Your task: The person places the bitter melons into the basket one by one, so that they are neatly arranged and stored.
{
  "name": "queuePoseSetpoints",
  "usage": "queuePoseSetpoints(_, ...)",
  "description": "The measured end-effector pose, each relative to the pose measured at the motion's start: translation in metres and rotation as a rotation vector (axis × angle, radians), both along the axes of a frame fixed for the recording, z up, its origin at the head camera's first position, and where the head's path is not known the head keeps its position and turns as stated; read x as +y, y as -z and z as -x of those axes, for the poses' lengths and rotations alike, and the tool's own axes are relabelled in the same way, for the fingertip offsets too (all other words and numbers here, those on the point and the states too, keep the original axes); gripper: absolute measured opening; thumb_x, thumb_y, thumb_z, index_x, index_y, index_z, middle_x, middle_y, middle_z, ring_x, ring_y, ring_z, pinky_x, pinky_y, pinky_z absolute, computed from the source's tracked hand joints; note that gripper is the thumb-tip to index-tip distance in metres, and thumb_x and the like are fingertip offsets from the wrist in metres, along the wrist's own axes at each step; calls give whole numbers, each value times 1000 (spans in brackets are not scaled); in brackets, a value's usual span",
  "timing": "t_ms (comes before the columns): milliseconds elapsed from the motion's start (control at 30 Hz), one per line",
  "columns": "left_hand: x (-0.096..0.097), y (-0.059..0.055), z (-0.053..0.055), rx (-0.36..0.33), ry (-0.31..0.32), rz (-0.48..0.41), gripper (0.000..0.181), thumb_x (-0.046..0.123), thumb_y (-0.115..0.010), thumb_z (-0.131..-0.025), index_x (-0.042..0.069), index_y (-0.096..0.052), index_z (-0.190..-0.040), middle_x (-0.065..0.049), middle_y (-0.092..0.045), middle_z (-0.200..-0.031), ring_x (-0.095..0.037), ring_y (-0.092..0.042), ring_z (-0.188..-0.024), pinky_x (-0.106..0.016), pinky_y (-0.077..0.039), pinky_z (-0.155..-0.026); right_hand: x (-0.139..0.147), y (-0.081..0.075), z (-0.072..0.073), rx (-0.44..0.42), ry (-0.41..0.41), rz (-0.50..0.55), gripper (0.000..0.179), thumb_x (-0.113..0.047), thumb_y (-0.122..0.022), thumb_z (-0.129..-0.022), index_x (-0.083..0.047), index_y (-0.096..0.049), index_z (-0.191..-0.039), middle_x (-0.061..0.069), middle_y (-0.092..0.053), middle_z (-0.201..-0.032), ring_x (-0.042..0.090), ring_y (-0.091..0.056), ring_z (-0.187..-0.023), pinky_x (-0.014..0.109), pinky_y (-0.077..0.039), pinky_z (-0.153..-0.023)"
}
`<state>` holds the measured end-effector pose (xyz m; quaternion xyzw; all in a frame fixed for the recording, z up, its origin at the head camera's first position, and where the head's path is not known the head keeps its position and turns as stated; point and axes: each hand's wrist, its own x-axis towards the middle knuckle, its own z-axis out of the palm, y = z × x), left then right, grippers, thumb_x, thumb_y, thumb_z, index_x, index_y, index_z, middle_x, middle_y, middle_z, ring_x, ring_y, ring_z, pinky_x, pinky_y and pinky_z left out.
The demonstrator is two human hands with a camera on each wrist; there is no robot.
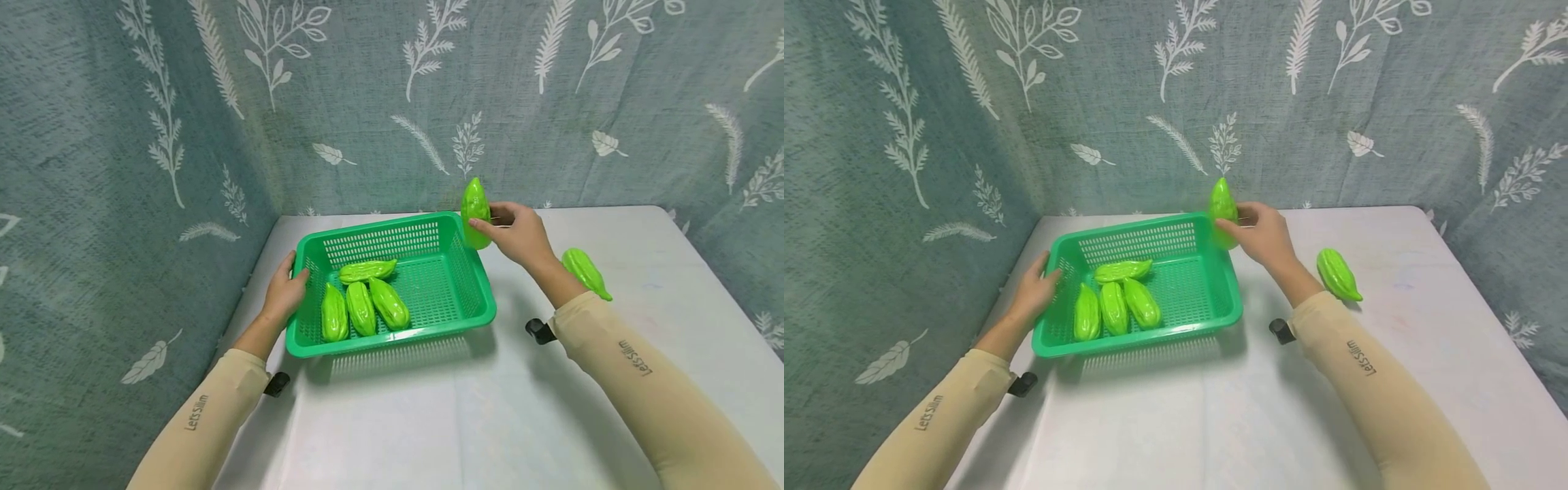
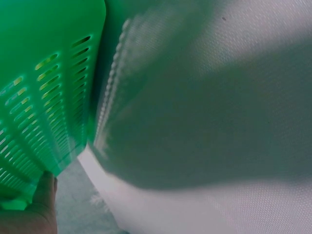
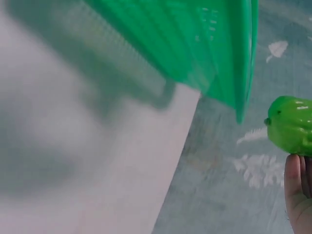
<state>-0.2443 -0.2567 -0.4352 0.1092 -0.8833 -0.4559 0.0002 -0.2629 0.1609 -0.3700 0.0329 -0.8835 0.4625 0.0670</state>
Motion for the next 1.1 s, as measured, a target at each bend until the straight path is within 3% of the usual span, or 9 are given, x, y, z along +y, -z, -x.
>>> queuePoseSetpoints(200, -1, 1, 1, 7, 11, -9, 63, 29, -38, -101, 18, -6, -154, -6, -9, -161, -29, -8, -148, -53, -13, -119, 28, -2, -4, -7, 73, -34, 75, -65, -61, -78, -12, -57, -130, 12, -63, -124, 27, -59, -112, 46, -52, -88)
queuePoseSetpoints(733, 2, 0, 0, 7, 10, -12, 63, 28, -38, -102, 18, -5, -154, -5, -8, -161, -28, -7, -148, -51, -12, -119, 113, 8, -27, -149, 295, -45, 90, -74, -53, -76, -12, -47, -140, 16, -53, -135, 32, -49, -122, 51, -42, -101)
queuePoseSetpoints(1100, 2, -3, -2, 6, 15, -15, 62, 27, -37, -102, 17, -4, -154, -6, -7, -161, -29, -6, -148, -52, -11, -119, 168, 27, -39, -230, 445, -68, 94, -75, -51, -75, -9, -44, -142, 11, -50, -131, 28, -47, -119, 38, -47, -87)
